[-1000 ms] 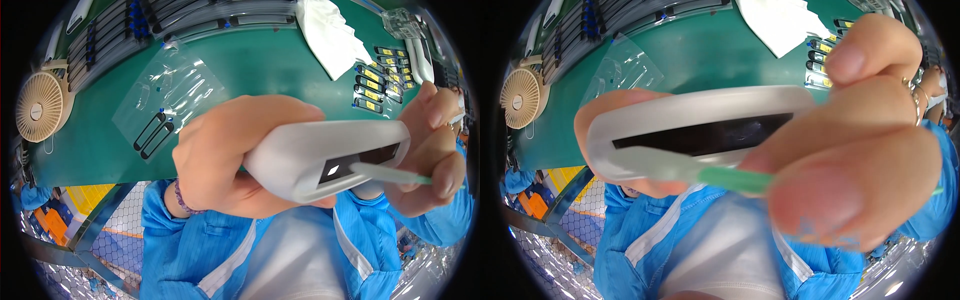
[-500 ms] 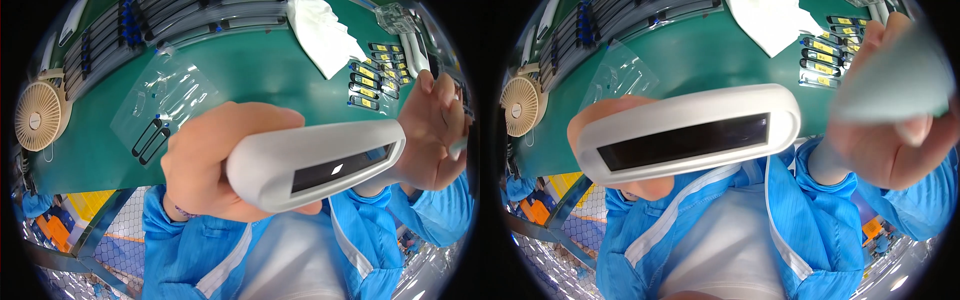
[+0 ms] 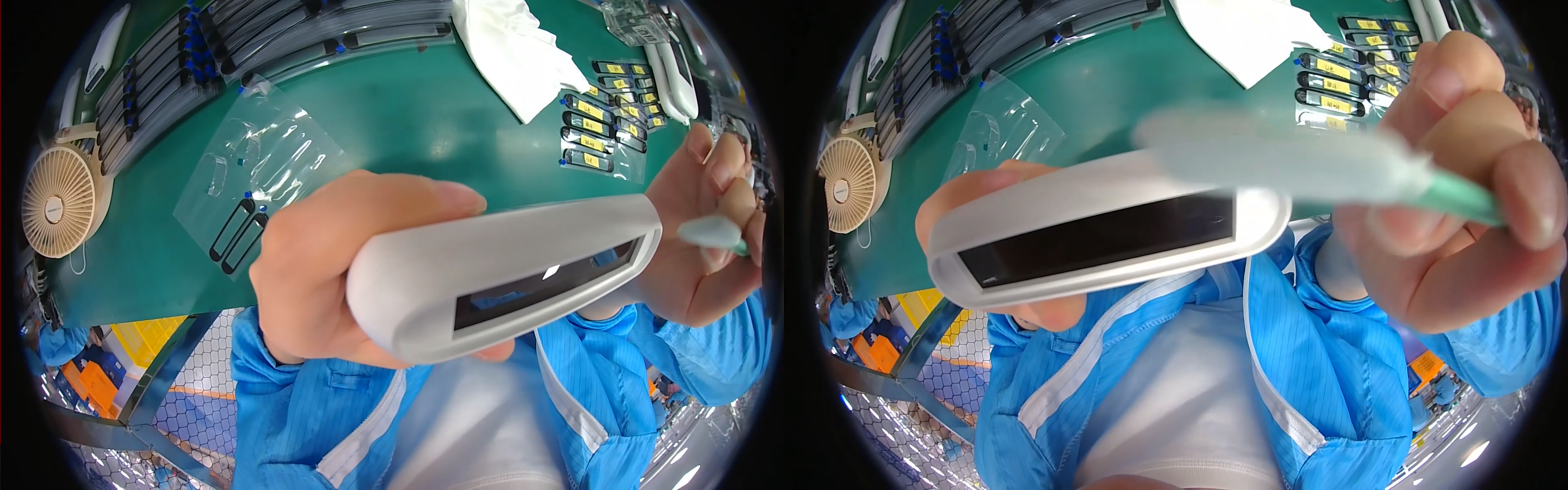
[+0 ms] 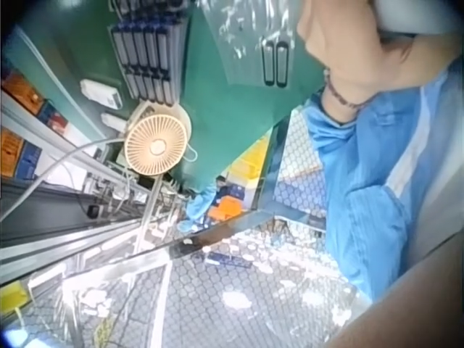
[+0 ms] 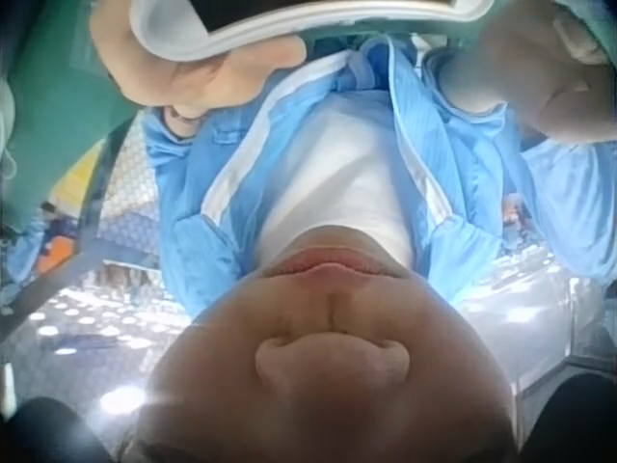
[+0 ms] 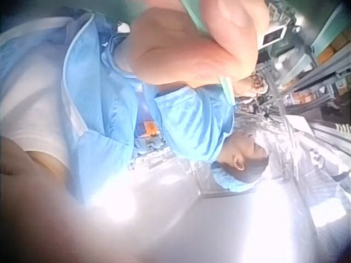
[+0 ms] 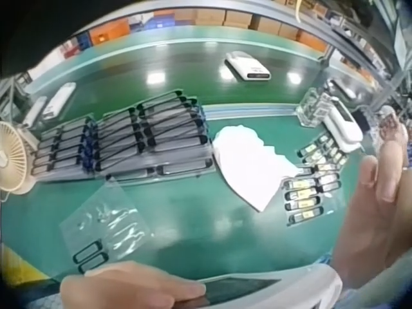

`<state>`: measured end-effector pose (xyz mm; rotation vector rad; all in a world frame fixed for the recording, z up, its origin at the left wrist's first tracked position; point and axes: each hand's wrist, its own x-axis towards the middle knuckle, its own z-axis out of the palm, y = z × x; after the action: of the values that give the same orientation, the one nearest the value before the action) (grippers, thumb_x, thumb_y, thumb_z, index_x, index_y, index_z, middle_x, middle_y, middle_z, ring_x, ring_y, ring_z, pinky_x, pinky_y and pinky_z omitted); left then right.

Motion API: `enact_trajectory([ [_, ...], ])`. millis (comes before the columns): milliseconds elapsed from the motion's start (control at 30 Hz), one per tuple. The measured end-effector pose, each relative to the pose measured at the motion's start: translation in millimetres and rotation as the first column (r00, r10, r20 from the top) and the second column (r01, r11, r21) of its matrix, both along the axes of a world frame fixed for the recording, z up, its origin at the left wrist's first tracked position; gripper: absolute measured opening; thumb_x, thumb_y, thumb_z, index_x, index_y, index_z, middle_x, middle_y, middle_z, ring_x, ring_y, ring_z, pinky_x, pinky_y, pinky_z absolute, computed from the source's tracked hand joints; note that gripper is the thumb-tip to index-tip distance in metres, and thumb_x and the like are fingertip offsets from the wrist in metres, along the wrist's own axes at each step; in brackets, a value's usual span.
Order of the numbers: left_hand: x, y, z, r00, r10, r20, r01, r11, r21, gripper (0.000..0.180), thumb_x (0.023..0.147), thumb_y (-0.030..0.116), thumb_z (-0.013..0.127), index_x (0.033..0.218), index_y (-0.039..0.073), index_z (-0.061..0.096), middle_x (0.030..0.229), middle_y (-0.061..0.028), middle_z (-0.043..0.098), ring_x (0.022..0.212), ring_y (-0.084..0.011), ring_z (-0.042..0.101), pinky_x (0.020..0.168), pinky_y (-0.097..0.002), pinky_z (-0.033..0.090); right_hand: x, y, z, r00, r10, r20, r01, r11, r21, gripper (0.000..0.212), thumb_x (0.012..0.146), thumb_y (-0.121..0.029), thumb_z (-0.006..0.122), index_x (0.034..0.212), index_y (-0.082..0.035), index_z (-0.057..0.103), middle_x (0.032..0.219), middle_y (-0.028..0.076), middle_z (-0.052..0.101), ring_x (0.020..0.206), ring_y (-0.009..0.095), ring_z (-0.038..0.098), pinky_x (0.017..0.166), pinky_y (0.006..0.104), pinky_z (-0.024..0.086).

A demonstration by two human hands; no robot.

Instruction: The person cleans the screen of a handheld device with a cleaning cloth and swab, then applies a screen protector and a battery cover to the device, using a plastic scraper to smooth the protector.

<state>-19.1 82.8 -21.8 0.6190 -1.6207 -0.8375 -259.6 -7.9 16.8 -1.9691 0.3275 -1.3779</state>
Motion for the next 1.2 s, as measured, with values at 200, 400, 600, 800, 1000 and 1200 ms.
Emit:
enact_trajectory([
  [200, 1.5, 4.3, -1.6, 0.972, 0.178, 0.151, -0.161, 0.980, -0.118, 0.027, 0.070, 0.015, 0.063, 0.092, 0.003, 0.053, 0.089, -0.0177, 0.060, 0.070, -0.0266, 0.061, 0.056, -0.0321, 0.052, 27.2, -1.1, -17.7, 0.883, -0.405, -0.235, 0.300, 0.875, -0.380, 0.020, 0.082, -0.006, 0.050, 0.101, -0.003, 0.056, 0.082, 0.015, 0.062, 0.081, 0.026, 0.057, 0.078, 0.0354, 0.042],
  [400, -14.0, 13.6, -22.1, 0.759, 0.453, 0.468, -0.255, 0.868, -0.426, 0.010, 0.074, 0.007, 0.057, 0.082, 0.005, 0.051, 0.098, -0.0129, 0.061, 0.093, -0.0267, 0.059, 0.087, -0.0408, 0.044, 39.7, -8.6, -49.1, 0.127, -0.726, -0.676, 0.186, 0.687, -0.702, 0.045, 0.073, 0.003, 0.050, 0.115, -0.013, 0.052, 0.106, 0.002, 0.057, 0.103, 0.018, 0.051, 0.084, 0.0330, 0.035],
  [600, 37.3, 41.0, -14.3, 0.547, 0.357, 0.757, -0.436, 0.894, -0.107, 0.029, 0.068, 0.008, 0.061, 0.097, 0.007, 0.057, 0.112, -0.0116, 0.053, 0.109, -0.0259, 0.047, 0.093, -0.0391, 0.036, 52.2, 12.0, -23.9, 0.186, -0.783, -0.594, 0.274, 0.621, -0.734, 0.045, 0.070, 0.005, 0.049, 0.112, -0.008, 0.052, 0.112, 0.006, 0.054, 0.105, 0.024, 0.049, 0.085, 0.0371, 0.036],
  [800, 122.3, 86.8, -17.9, -0.008, 0.477, 0.879, -0.913, 0.355, -0.201, 0.064, 0.056, 0.031, 0.076, 0.106, 0.003, 0.048, 0.107, -0.0143, 0.048, 0.102, -0.0310, 0.043, 0.086, -0.0386, 0.035, 119.0, 89.3, -24.1, 0.945, -0.064, -0.322, 0.100, 0.990, 0.096, 0.024, 0.069, -0.005, 0.062, 0.092, -0.003, 0.059, 0.089, 0.010, 0.060, 0.083, 0.027, 0.056, 0.073, 0.0360, 0.042],
  [1000, 119.7, 81.4, -18.6, 0.263, 0.491, 0.831, -0.850, 0.525, -0.041, 0.036, 0.058, 0.021, 0.075, 0.080, 0.004, 0.051, 0.080, -0.0077, 0.049, 0.083, -0.0284, 0.045, 0.072, -0.0359, 0.037, 181.4, 113.3, -63.5, 0.866, -0.158, -0.474, 0.070, 0.978, -0.198, 0.040, 0.070, -0.010, 0.062, 0.109, -0.003, 0.051, 0.113, 0.012, 0.049, 0.105, 0.027, 0.049, 0.083, 0.0359, 0.040],
  [1200, 115.0, 75.5, -28.6, 0.842, 0.538, 0.033, -0.408, 0.597, 0.691, 0.013, 0.085, 0.005, 0.053, 0.093, 0.003, 0.043, 0.084, -0.0128, 0.062, 0.078, -0.0159, 0.060, 0.066, -0.0251, 0.050, 198.5, 106.0, -84.6, 0.859, -0.036, -0.511, 0.029, 0.999, -0.023, 0.041, 0.072, -0.010, 0.059, 0.111, -0.003, 0.049, 0.113, 0.017, 0.051, 0.105, 0.031, 0.049, 0.086, 0.0390, 0.040],
])
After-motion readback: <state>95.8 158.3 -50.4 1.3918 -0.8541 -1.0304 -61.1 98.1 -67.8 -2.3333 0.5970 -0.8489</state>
